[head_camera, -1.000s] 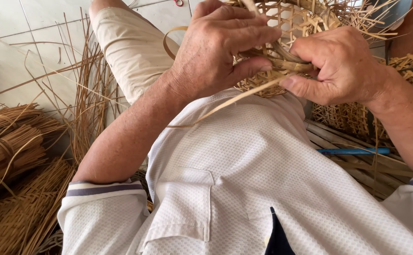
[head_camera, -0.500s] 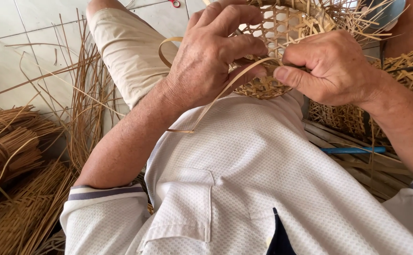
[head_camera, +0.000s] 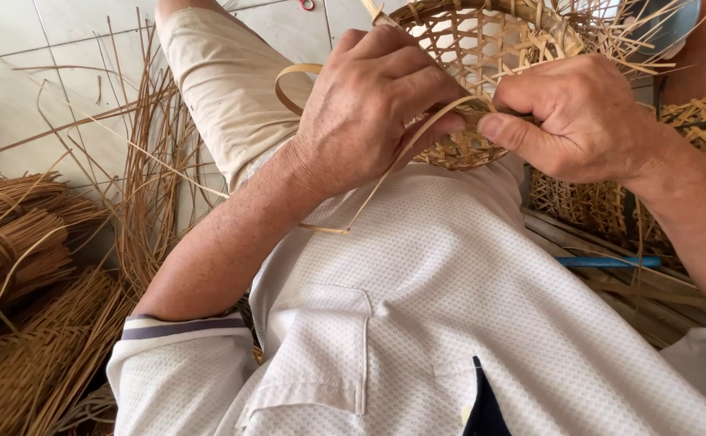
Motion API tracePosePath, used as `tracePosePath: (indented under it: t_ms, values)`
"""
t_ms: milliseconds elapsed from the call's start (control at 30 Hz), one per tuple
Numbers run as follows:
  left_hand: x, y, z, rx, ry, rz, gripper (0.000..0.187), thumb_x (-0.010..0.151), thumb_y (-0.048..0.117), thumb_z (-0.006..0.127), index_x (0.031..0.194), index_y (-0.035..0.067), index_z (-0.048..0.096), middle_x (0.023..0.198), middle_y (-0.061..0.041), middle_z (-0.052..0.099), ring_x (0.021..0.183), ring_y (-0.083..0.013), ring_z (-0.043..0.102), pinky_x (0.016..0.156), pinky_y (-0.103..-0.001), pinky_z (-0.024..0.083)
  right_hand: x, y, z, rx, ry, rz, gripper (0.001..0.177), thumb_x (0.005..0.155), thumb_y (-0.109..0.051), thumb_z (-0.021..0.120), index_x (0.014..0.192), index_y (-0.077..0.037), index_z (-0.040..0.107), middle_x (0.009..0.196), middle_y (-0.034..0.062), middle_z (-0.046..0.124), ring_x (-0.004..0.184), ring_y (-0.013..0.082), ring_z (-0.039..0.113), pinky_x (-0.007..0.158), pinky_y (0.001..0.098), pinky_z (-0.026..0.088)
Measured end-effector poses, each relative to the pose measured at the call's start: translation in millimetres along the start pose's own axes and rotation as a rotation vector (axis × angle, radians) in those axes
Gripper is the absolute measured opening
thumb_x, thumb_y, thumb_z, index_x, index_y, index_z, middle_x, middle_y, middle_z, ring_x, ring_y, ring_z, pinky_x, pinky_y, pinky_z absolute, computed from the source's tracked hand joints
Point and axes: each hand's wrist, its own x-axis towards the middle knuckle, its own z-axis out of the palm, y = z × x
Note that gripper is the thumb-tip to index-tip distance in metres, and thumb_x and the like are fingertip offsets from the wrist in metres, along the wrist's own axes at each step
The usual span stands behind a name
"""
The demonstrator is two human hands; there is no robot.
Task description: The person is weaving a rim onto a small basket using thin strips of bamboo or rattan, threading them through the existing weave to secure the edge.
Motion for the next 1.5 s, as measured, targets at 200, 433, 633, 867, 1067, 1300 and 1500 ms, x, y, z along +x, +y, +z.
tracePosePath:
  t_ms: [200,433,633,867,1067,1300,1500]
  values:
    - [4.2,-7.8,-9.7,-0.157,-0.133,-0.013,0.023,0.102,0.031,0.075,0.104,0.009,0.078,0.092,-0.005,0.066,0.092,-0.0238,0.058,0.084,-0.043,0.045,4.8,-5.5,0.7,0.078,-0.009,-0.007,0.048,0.097,-0.02,0.065,0.053,-0.008,0.05,0.047,0.0011,0.043,0.038,0.0164,0.032,0.039,0.0336,0.026]
    - [5.0,-12.8,-9.0,-0.156,-0.007,0.043,0.025,0.097,0.028,0.085,0.106,0.005,0.081,0.092,-0.005,0.065,0.088,-0.0202,0.058,0.085,-0.037,0.05,3.9,15.8,6.0,0.107,0.014,-0.065,0.051,0.101,-0.019,0.06,0.052,-0.011,0.049,0.042,-0.0009,0.044,0.03,0.0132,0.027,0.03,0.0298,0.021]
    - [4.2,-13.3,-6.4,-0.136,-0.047,0.004,0.042,0.104,0.034,0.078,0.129,0.002,0.065,0.104,-0.009,0.058,0.094,-0.0239,0.06,0.09,-0.041,0.05,2.4,13.0,2.8,0.132,0.02,-0.036,0.047,0.097,-0.016,0.063,0.053,-0.01,0.05,0.043,-0.0006,0.045,0.031,0.0127,0.029,0.031,0.0297,0.023]
    - [7.1,-9.2,-4.8,-0.06,-0.083,0.028,0.034,0.107,0.038,0.07,0.123,0.009,0.064,0.091,-0.002,0.07,0.093,-0.0227,0.065,0.091,-0.04,0.046,-1.5,11.7,4.2,0.136,0.045,-0.05,0.044,0.097,-0.018,0.063,0.055,-0.011,0.05,0.044,-0.001,0.045,0.033,0.0126,0.029,0.033,0.0298,0.024]
    - [12.7,-7.8,-10.4,-0.114,-0.061,0.08,0.021,0.103,0.027,0.075,0.112,0.008,0.073,0.099,-0.005,0.064,0.09,-0.022,0.063,0.084,-0.039,0.049,-0.2,8.1,1.0,0.138,0.044,-0.027,0.046,0.097,-0.018,0.064,0.054,-0.01,0.05,0.045,-0.0002,0.047,0.034,0.0136,0.031,0.035,0.0307,0.026]
    - [23.7,-24.3,-19.1,-0.331,-0.242,0.128,0.008,0.102,0.003,0.072,0.1,-0.001,0.079,0.097,-0.015,0.077,0.085,-0.0231,0.074,0.069,-0.031,0.062,2.0,16.5,6.4,0.174,0.039,-0.062,0.047,0.097,-0.018,0.063,0.053,-0.013,0.047,0.041,-0.003,0.041,0.031,0.0112,0.026,0.029,0.0288,0.021]
    - [39.1,3.7,-78.2,0.265,0.01,0.06,0.042,0.115,-0.012,0.072,0.151,0.001,0.056,0.112,-0.011,0.073,0.081,-0.0209,0.057,0.069,-0.037,0.046,1.9,31.7,9.2,0.19,0.058,-0.084,0.049,0.101,-0.027,0.058,0.056,-0.015,0.042,0.046,-0.0034,0.04,0.032,0.011,0.025,0.029,0.0281,0.021]
